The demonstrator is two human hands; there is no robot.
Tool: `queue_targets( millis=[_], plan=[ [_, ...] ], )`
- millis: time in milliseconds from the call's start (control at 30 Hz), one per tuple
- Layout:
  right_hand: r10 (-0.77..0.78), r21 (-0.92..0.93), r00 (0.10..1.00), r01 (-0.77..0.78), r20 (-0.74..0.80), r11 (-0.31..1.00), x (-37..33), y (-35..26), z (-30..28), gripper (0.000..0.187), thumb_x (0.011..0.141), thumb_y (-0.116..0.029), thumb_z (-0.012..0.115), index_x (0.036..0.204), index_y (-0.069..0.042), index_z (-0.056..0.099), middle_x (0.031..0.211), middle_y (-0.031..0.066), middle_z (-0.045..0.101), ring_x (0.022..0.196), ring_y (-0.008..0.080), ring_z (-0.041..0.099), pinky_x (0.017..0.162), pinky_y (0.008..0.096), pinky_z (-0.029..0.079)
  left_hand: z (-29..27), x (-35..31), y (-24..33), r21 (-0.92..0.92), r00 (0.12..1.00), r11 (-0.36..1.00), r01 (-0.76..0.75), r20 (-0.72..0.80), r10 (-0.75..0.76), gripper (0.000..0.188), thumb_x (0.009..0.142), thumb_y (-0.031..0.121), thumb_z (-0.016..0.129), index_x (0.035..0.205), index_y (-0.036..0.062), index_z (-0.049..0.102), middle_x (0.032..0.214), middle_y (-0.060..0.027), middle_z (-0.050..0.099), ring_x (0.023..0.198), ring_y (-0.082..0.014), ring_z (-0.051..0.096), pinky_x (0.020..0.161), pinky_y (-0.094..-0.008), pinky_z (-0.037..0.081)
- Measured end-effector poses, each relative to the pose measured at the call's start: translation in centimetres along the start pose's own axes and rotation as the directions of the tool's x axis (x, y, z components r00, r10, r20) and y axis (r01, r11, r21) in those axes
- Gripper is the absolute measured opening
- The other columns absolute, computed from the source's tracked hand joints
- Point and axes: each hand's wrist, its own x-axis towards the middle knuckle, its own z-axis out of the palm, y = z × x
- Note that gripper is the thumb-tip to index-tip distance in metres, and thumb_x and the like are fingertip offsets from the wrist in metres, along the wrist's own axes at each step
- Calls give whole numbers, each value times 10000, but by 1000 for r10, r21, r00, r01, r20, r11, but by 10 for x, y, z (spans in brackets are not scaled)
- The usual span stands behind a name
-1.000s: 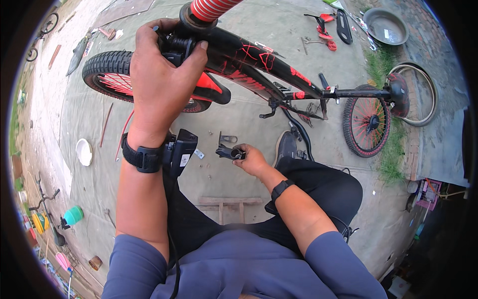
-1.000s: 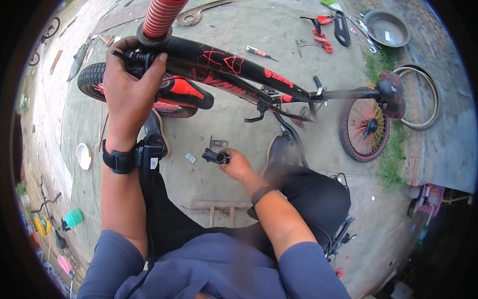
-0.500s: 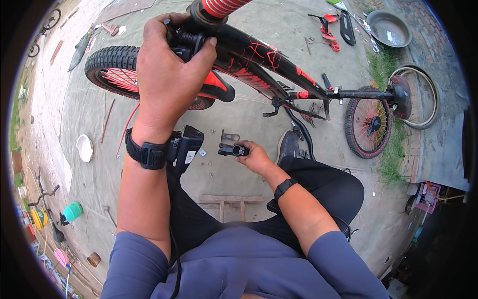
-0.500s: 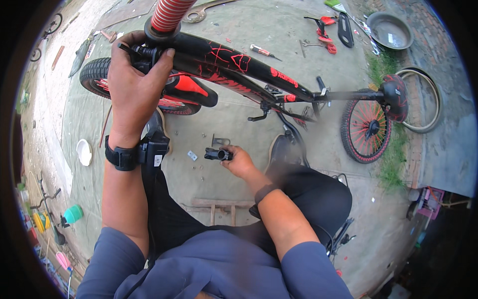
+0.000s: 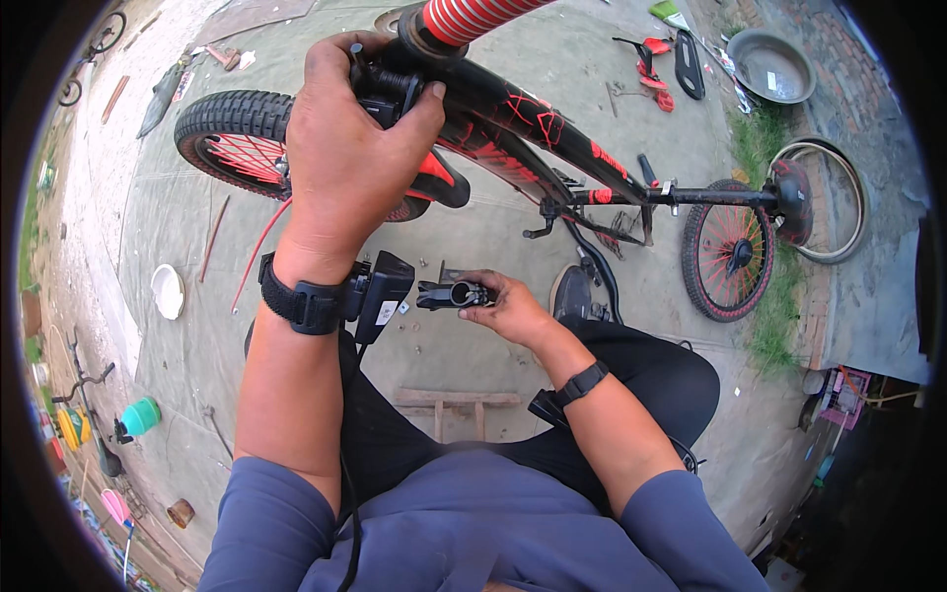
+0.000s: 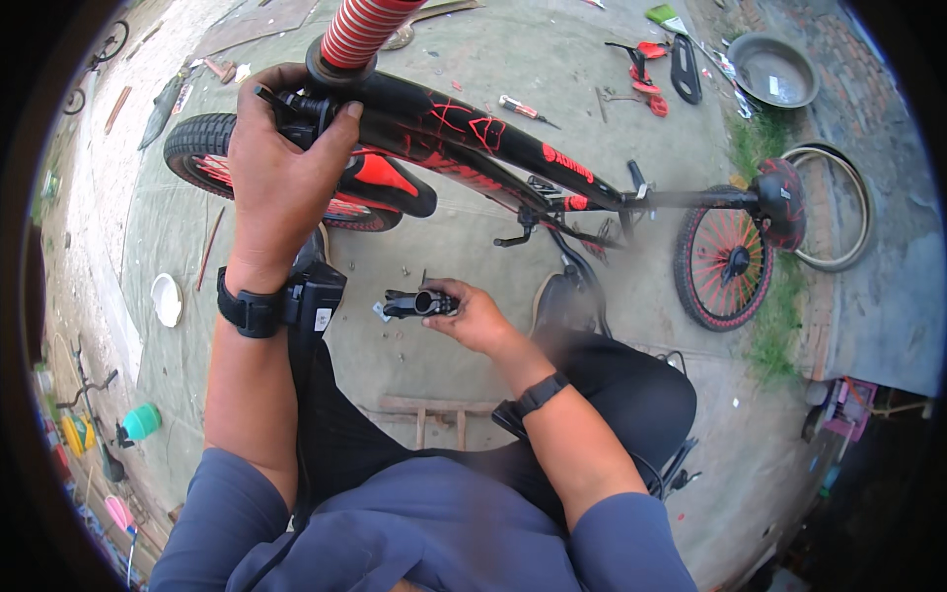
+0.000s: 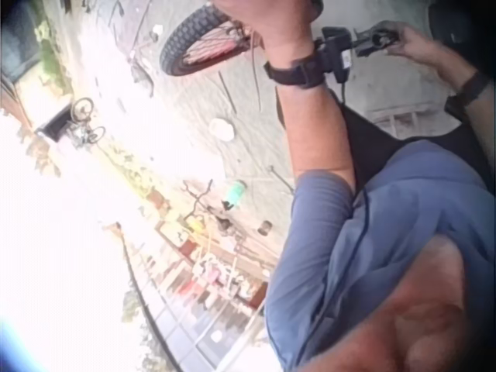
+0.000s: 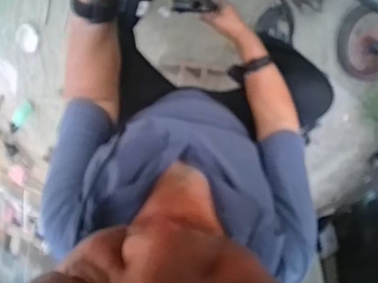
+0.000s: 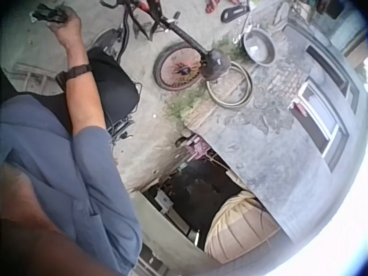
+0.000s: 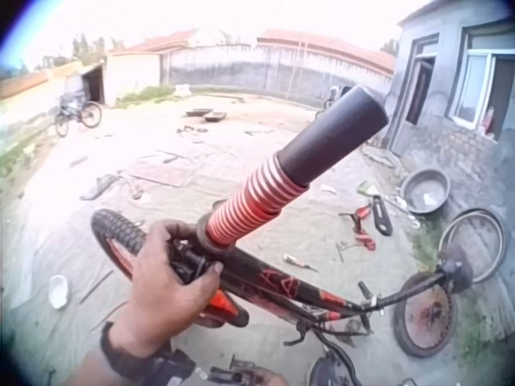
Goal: The person assembles the front end of a bicycle by installing the handlebar stem, handlebar, and brake lever onto the frame. The person then installs the seat post and saddle onto the frame.
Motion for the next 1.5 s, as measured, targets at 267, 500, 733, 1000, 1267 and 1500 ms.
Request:
queue_targets(
  millis=[267, 500, 733, 1000, 1267, 1500],
  plan=[
    [-109, -79, 990, 117, 92, 990, -28, -102, -1, 540, 823, 7, 864, 1318, -2, 648, 1224, 54, 677, 1102, 128, 646, 991, 301, 541, 0, 0, 0, 31, 999, 999, -36, -6, 37, 531, 795, 224, 840, 1210, 19, 579, 960, -144, 713, 864, -303, 726, 791, -398, 574],
    [-141, -207, 989, 147, 45, 967, -64, -158, -10, 545, 777, -21, 896, 1265, 8, 653, 1172, 53, 679, 1067, 139, 644, 965, 318, 536, 0, -1, 2, 60, 997, 996, -69, -17, 70, 522, 805, 198, 838, 1215, 3, 580, 959, -138, 711, 846, -272, 711, 787, -378, 568],
    [-281, -337, 959, 253, -38, 907, -86, -172, -12, 522, 741, -58, 910, 1205, -37, 672, 1098, 39, 696, 976, 127, 664, 871, 304, 560, 0, -1, 1, 53, 998, 997, -51, -20, 52, 523, 796, 218, 836, 1214, 27, 588, 998, -150, 699, 891, -314, 716, 808, -408, 568],
    [-313, -242, 947, 287, -76, 927, -95, -178, -10, 551, 743, -56, 907, 1228, -40, 648, 1134, 38, 688, 1032, 134, 650, 919, 315, 550, 1, -1, 0, 33, 999, 999, -31, -13, 31, 516, 800, 217, 836, 1214, 33, 588, 1005, -141, 698, 892, -305, 718, 807, -402, 569],
    [-301, -105, 952, 293, -61, 950, -97, -177, -10, 570, 753, -47, 904, 1260, -36, 643, 1178, 46, 675, 1087, 153, 623, 979, 339, 512, 0, -1, 3, 44, 999, 998, -48, -17, 49, 513, 801, 204, 837, 1211, 30, 583, 979, -139, 702, 869, -302, 721, 794, -400, 569],
    [-339, -86, 941, 339, 19, 937, -102, -183, -10, 677, 730, -357, 948, 1218, 8, 654, 1134, 114, 654, 1039, 220, 638, 939, 344, 509, -1, -1, 2, 51, 997, 997, -64, -28, 65, 511, 801, 200, 834, 1213, 38, 578, 979, -140, 705, 867, -299, 722, 790, -398, 569]
  ],
)
